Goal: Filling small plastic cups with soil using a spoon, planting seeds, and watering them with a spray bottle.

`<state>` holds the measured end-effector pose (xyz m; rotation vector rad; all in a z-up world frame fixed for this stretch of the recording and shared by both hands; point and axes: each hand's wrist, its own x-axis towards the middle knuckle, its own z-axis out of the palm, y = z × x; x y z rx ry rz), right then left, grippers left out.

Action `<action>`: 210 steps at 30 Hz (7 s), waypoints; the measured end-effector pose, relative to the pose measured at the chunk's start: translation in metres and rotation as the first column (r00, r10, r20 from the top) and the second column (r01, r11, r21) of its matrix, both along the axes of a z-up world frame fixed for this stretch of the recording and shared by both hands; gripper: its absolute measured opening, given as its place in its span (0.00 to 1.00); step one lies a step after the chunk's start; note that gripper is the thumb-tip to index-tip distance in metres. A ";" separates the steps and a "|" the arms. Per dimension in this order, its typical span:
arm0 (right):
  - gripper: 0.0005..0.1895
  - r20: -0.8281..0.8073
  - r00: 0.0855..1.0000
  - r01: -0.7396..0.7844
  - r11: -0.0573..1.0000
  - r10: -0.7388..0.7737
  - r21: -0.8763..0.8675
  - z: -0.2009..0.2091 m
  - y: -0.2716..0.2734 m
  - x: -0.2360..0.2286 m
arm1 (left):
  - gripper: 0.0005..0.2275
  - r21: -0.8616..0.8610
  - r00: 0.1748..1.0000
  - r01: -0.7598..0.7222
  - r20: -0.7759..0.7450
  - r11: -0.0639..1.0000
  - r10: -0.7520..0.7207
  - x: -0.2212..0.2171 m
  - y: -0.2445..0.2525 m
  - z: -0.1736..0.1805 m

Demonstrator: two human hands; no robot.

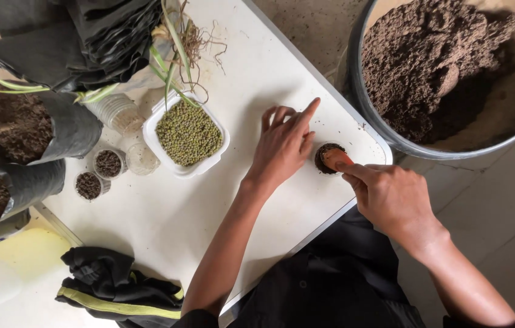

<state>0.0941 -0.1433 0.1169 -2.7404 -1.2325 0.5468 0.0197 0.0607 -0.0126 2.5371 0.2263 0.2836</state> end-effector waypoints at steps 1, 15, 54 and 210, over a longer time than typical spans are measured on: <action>0.11 0.004 1.000 0.004 1.000 -0.004 0.003 -0.002 0.000 0.000 | 0.31 0.003 1.000 0.004 0.004 1.000 -0.004 0.003 0.000 0.005; 0.09 -0.052 0.997 0.062 0.996 -0.059 0.062 -0.012 -0.006 0.000 | 0.25 0.048 0.997 0.081 -0.016 0.996 -0.080 0.023 0.003 0.005; 0.09 -0.200 0.980 0.016 1.000 -0.013 0.012 0.000 0.007 -0.006 | 0.31 0.075 0.986 0.165 -0.040 0.983 -0.163 0.071 -0.007 0.021; 0.11 -0.002 0.996 -0.084 0.903 0.094 0.421 -0.001 0.010 0.106 | 0.39 -0.166 0.941 -0.270 0.163 0.948 0.297 0.016 -0.070 0.025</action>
